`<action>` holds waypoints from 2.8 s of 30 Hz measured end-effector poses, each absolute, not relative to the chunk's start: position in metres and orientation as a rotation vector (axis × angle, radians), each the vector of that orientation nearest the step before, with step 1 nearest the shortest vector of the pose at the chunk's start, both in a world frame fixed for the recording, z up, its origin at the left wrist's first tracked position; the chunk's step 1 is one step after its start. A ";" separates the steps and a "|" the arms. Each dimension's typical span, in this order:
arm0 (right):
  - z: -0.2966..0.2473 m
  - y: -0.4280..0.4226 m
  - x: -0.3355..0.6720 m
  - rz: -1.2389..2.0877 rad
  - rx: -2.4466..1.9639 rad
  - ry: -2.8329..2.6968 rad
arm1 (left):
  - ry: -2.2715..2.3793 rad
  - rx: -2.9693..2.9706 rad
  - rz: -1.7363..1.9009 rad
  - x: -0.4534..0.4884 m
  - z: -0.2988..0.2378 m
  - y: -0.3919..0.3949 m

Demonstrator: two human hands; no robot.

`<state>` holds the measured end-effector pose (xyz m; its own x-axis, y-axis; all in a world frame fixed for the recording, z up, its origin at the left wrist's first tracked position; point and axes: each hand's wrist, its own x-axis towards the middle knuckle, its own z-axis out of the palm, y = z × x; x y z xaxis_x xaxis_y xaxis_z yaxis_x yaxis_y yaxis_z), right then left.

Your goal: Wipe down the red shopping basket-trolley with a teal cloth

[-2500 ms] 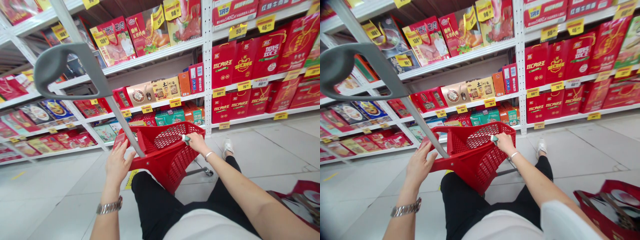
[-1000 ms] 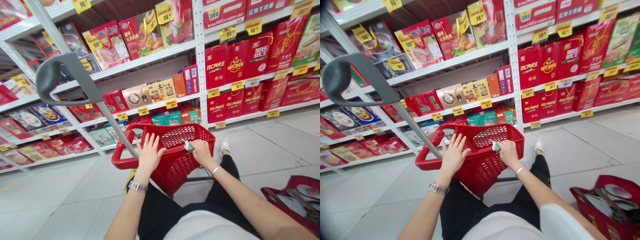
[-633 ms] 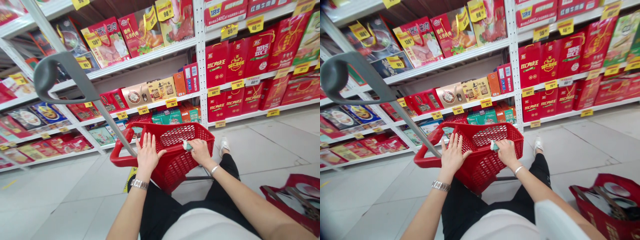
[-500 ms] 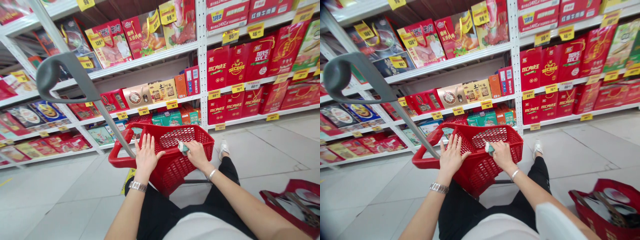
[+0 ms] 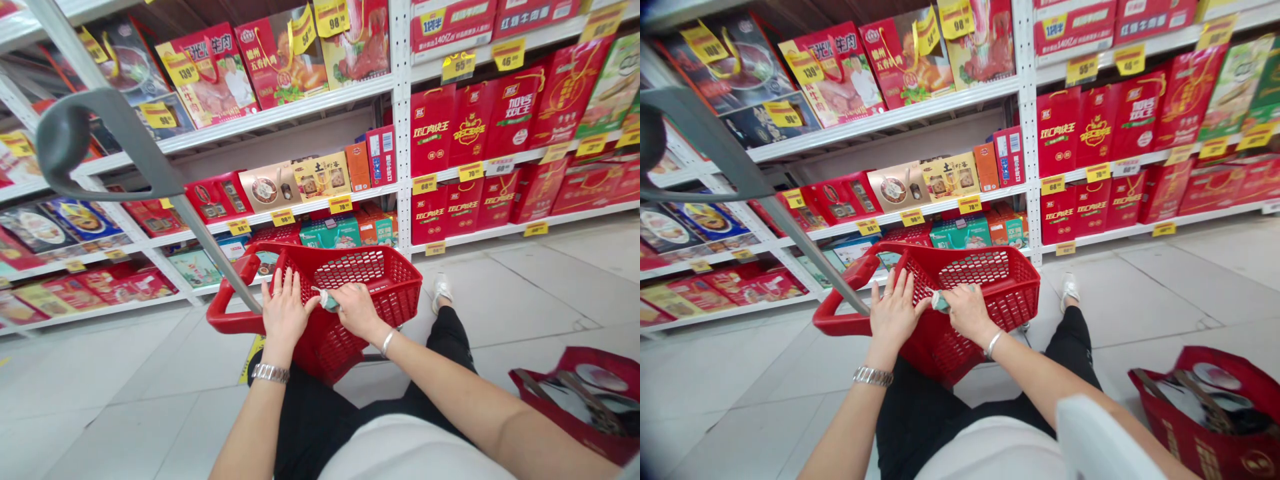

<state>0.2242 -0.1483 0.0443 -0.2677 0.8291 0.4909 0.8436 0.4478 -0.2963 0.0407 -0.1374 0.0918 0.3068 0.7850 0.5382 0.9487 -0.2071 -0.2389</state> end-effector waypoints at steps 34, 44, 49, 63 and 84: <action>0.009 -0.117 0.364 -0.027 -1.801 -1.602 | -1.564 -1.989 -0.354 0.036 0.091 -0.138; 0.052 -0.146 0.227 0.089 -1.315 -2.061 | -1.517 -1.986 -0.366 0.032 0.088 -0.137; 0.049 -0.145 0.212 0.042 -1.361 -2.152 | -1.531 -2.002 -0.362 0.031 0.089 -0.138; 0.025 -0.129 0.262 -0.019 -1.499 -2.091 | -1.537 -2.006 -0.396 0.035 0.088 -0.137; 0.019 -0.079 0.383 0.080 -1.880 -1.765 | -1.545 -2.033 -0.428 0.035 0.088 -0.138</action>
<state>0.3832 -0.0795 0.0194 0.1338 0.9370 0.3228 0.9040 0.0181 -0.4272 0.0349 -0.1378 0.0880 0.2901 0.7808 0.5533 0.9542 -0.1917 -0.2297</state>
